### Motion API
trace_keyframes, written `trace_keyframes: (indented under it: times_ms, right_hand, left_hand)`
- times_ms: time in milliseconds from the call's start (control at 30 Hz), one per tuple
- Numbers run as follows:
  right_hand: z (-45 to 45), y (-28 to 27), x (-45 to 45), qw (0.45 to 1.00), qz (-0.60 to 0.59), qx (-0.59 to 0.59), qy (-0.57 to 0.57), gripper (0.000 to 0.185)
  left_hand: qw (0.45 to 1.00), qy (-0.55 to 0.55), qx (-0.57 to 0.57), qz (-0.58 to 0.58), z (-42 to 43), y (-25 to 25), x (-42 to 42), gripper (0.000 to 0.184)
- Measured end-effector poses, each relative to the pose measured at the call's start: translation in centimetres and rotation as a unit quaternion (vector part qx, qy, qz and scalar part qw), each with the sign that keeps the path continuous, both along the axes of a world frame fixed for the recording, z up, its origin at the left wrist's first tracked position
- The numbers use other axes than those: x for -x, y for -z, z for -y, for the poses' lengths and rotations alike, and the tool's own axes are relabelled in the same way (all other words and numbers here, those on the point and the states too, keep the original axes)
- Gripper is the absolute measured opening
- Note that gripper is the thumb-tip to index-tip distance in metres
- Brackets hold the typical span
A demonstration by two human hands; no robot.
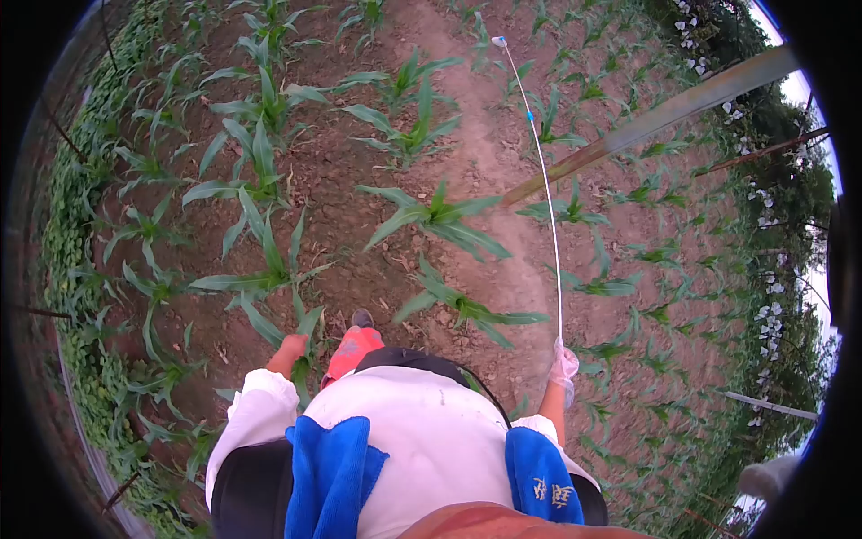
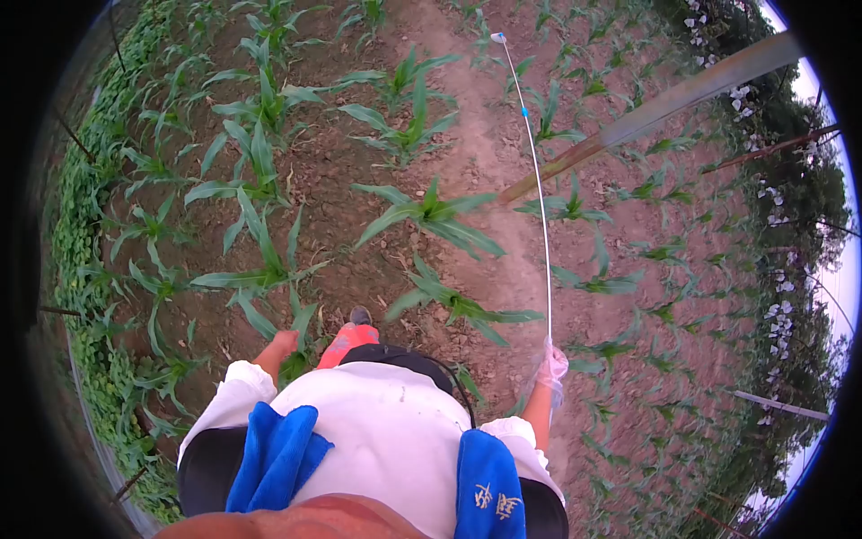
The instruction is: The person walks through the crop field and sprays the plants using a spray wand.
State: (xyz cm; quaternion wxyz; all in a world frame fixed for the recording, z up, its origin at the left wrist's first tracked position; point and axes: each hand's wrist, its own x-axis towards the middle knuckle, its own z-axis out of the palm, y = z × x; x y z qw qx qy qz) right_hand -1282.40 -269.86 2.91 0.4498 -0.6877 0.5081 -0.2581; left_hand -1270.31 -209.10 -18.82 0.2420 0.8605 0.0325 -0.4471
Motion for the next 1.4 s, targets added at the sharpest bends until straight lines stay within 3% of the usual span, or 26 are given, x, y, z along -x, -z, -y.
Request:
trace_keyframes:
  times_ms: [33, 67, 100, 167, 267, 333, 367, 433, 467, 500, 533, 567, 600, 633, 700, 733, 833, 900, 1033, 1133, 1233, 1367, 1400]
  right_hand:
    - [0.2, -0.7, 0.9, 1.0, 0.0, -0.007, -0.009, 0.019]
    - [0.7, -0.8, 1.9, 1.0, -0.001, -0.015, -0.017, 0.02]
    - [1.4, -0.6, 3.4, 1.0, 0.0, -0.015, -0.018, 0.02]
    - [2.9, 0.1, 6.8, 0.999, -0.004, 0.028, -0.018, 0.019]
    - [2.7, -2.0, 12.1, 0.999, -0.017, 0.025, -0.037, 0.02]
    - [4.1, -1.3, 16.9, 0.997, -0.052, 0.031, -0.042, 0.021]
    - [4.6, -0.9, 19.3, 0.993, -0.092, 0.04, -0.053, 0.022]
    - [3.8, -2.5, 22.7, 0.99, -0.119, 0.059, -0.045, 0.024]
    - [3.8, -2.7, 24.6, 0.993, -0.089, 0.069, -0.037, 0.023]
    - [3.9, -2.9, 26.7, 0.995, -0.059, 0.078, -0.03, 0.023]
    - [4.1, -3.6, 29.1, 0.991, -0.105, 0.081, -0.03, 0.023]
    - [4.3, -4.0, 31.2, 0.991, -0.105, 0.082, -0.029, 0.023]
    - [4.2, -4.3, 33.2, 0.991, -0.095, 0.094, -0.027, 0.023]
    - [3.9, -5.1, 35.0, 0.991, -0.084, 0.106, -0.025, 0.023]
    - [3.1, -6.2, 38.3, 0.988, -0.079, 0.126, -0.029, 0.022]
    - [2.8, -6.6, 40.1, 0.986, -0.092, 0.133, -0.033, 0.021]
    - [0.9, -8.4, 43.9, 0.973, -0.165, 0.158, -0.038, 0.019]
    - [-0.6, -10.1, 44.6, 0.958, -0.222, 0.178, -0.042, 0.018]
    - [-3.3, -12.7, 46.1, 0.969, -0.203, 0.142, -0.014, 0.019]
    - [-3.3, -12.7, 48.3, 0.973, -0.184, 0.135, -0.024, 0.021]
    - [-1.7, -9.9, 53.1, 0.965, -0.233, 0.111, -0.05, 0.023]
    - [0.1, -7.5, 57.4, 0.988, -0.129, 0.05, -0.063, 0.027]
    - [-0.1, -8.4, 57.5, 0.989, -0.13, 0.016, -0.069, 0.028]
  left_hand:
    - [0.999, -0.039, 0.005, -0.021, 0.3, 0.4, 0.1, 0.021]
    - [0.99, 0.118, -0.027, 0.074, 2.0, -2.6, -0.5, 0.02]
    - [0.946, 0.272, -0.06, 0.166, 3.9, -4.9, -1.0, 0.018]
    - [0.986, 0.132, -0.003, 0.1, 6.8, -5.6, -0.9, 0.016]
    - [0.986, -0.019, 0.116, 0.119, 9.9, -3.4, 1.0, 0.018]
    - [0.968, -0.218, 0.124, -0.011, 15.0, -9.2, 2.5, 0.024]
    - [0.97, -0.211, 0.122, -0.01, 15.4, -7.8, 3.6, 0.024]
    - [0.986, -0.083, 0.13, 0.059, 16.4, -4.4, 6.0, 0.028]
    - [0.977, -0.172, 0.125, -0.01, 18.4, -8.6, 7.4, 0.029]
    - [0.977, -0.17, 0.125, -0.011, 18.3, -6.9, 8.8, 0.029]
    - [0.99, 0.004, 0.103, 0.096, 17.4, -4.2, 9.9, 0.03]
    - [0.961, 0.177, 0.076, 0.198, 17.4, -3.2, 11.0, 0.03]
    - [0.996, -0.067, 0.06, -0.018, 20.6, -11.2, 12.2, 0.031]
    - [0.996, -0.066, 0.06, -0.017, 20.5, -11.1, 13.0, 0.031]
    - [0.987, 0.144, 0.06, 0.047, 20.1, -10.1, 14.0, 0.017]
    - [0.986, 0.147, 0.06, 0.049, 20.5, -10.3, 14.3, 0.017]
    - [0.957, 0.282, 0.024, 0.069, 21.9, -11.4, 13.8, 0.016]
    - [0.83, 0.499, 0.019, 0.249, 22.6, -9.6, 12.7, 0.014]
    - [0.848, 0.461, 0.03, 0.26, 25.6, -9.1, 11.7, 0.018]
    - [0.917, 0.343, 0.055, 0.194, 27.7, -8.6, 11.5, 0.035]
    - [0.959, 0.243, 0.086, 0.121, 29.9, -14.8, 14.1, 0.027]
    - [0.956, 0.249, 0.054, 0.146, 29.0, -12.1, 15.6, 0.032]
    - [0.933, 0.319, 0.038, 0.161, 28.4, -11.6, 15.9, 0.031]
